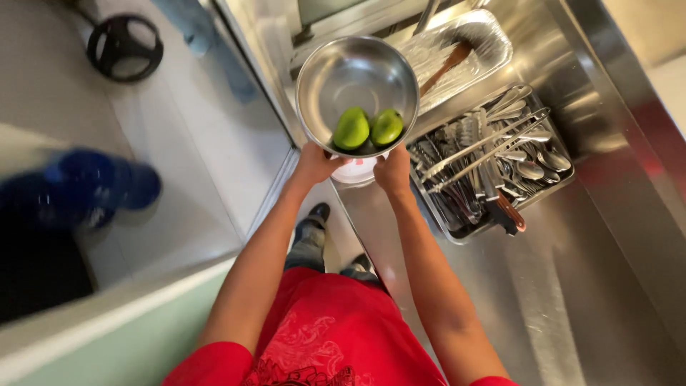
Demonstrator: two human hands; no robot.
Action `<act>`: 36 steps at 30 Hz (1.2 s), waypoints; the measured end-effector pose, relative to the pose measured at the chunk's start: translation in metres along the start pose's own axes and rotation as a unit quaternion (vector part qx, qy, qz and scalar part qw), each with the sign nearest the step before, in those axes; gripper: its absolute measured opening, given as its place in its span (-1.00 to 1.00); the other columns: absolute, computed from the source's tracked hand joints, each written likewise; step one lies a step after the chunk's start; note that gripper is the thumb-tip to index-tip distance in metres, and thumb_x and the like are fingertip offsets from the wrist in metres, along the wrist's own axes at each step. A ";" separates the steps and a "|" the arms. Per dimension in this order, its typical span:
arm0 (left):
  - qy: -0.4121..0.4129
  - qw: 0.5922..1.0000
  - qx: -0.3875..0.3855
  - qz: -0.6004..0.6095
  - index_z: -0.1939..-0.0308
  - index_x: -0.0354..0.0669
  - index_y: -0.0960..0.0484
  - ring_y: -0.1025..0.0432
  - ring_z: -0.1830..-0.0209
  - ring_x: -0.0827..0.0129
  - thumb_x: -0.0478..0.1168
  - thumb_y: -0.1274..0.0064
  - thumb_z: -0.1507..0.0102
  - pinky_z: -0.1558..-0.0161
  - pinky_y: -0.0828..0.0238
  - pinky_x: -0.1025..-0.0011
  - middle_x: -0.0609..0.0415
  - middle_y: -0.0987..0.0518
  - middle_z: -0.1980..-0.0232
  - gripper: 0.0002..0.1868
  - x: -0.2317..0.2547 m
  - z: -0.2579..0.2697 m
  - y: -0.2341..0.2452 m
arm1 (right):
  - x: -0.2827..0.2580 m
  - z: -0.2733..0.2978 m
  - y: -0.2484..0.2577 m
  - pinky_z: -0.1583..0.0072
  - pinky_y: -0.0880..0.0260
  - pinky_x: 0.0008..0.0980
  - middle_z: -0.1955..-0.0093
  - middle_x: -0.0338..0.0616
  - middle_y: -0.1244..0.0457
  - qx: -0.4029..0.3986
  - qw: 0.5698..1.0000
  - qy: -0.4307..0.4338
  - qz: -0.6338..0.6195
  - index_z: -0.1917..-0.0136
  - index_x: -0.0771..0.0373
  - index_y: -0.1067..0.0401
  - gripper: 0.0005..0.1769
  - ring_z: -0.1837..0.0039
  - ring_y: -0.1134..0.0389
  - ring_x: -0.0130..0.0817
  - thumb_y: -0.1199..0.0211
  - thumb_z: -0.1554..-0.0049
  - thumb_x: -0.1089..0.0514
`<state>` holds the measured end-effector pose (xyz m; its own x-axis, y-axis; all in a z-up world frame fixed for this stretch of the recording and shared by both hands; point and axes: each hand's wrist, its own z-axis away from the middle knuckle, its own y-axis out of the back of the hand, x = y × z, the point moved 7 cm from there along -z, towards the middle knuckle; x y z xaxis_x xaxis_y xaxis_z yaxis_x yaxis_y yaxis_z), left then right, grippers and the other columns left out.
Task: Carry a bowl of water, fold a cleaning cloth, and organize bowls and utensils in a restaurant kitchen.
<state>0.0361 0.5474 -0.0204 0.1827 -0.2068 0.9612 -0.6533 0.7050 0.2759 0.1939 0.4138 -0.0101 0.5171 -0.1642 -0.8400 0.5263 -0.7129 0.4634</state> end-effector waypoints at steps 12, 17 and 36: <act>-0.047 0.997 -0.009 -0.059 0.18 -0.19 -0.69 -0.53 0.51 0.25 -0.03 -0.37 -0.08 0.39 -0.41 0.26 0.01 -0.65 0.45 -0.62 0.027 -0.081 0.008 | -0.023 -0.055 -0.026 -0.56 0.03 0.05 -0.53 0.15 -0.05 0.030 0.987 0.080 0.138 -0.48 0.16 -0.24 0.05 -0.58 0.04 0.21 -0.60 0.25 0.19; -0.076 0.993 -0.007 -0.089 0.29 -0.17 -0.74 -0.60 0.44 0.20 -0.09 -0.33 -0.03 0.38 -0.48 0.25 -0.02 -0.66 0.43 -0.73 0.023 -0.091 0.010 | -0.043 -0.073 -0.028 -0.59 0.15 0.10 -0.58 0.12 0.01 -0.037 0.989 0.055 0.133 -0.53 0.18 -0.20 0.33 -0.62 0.12 0.19 -0.74 0.44 -0.02; 0.130 0.988 -0.077 -0.026 0.23 -0.28 -0.72 -0.60 0.38 0.00 -0.04 -0.30 -0.18 0.31 -0.44 0.13 -0.17 -0.69 0.40 -0.67 -0.015 -0.073 -0.011 | -0.032 -0.059 -0.024 -0.47 -0.08 -0.10 -0.49 0.23 -0.09 -0.031 0.996 -0.028 0.075 -0.48 0.25 -0.23 0.26 -0.51 -0.08 0.17 -0.75 0.44 0.17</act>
<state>0.0937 0.5923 -0.0372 0.4084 -0.0794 0.9093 -0.5219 0.7970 0.3040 0.2044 0.4765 0.0222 0.5560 -0.3049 -0.7733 0.4875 -0.6338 0.6005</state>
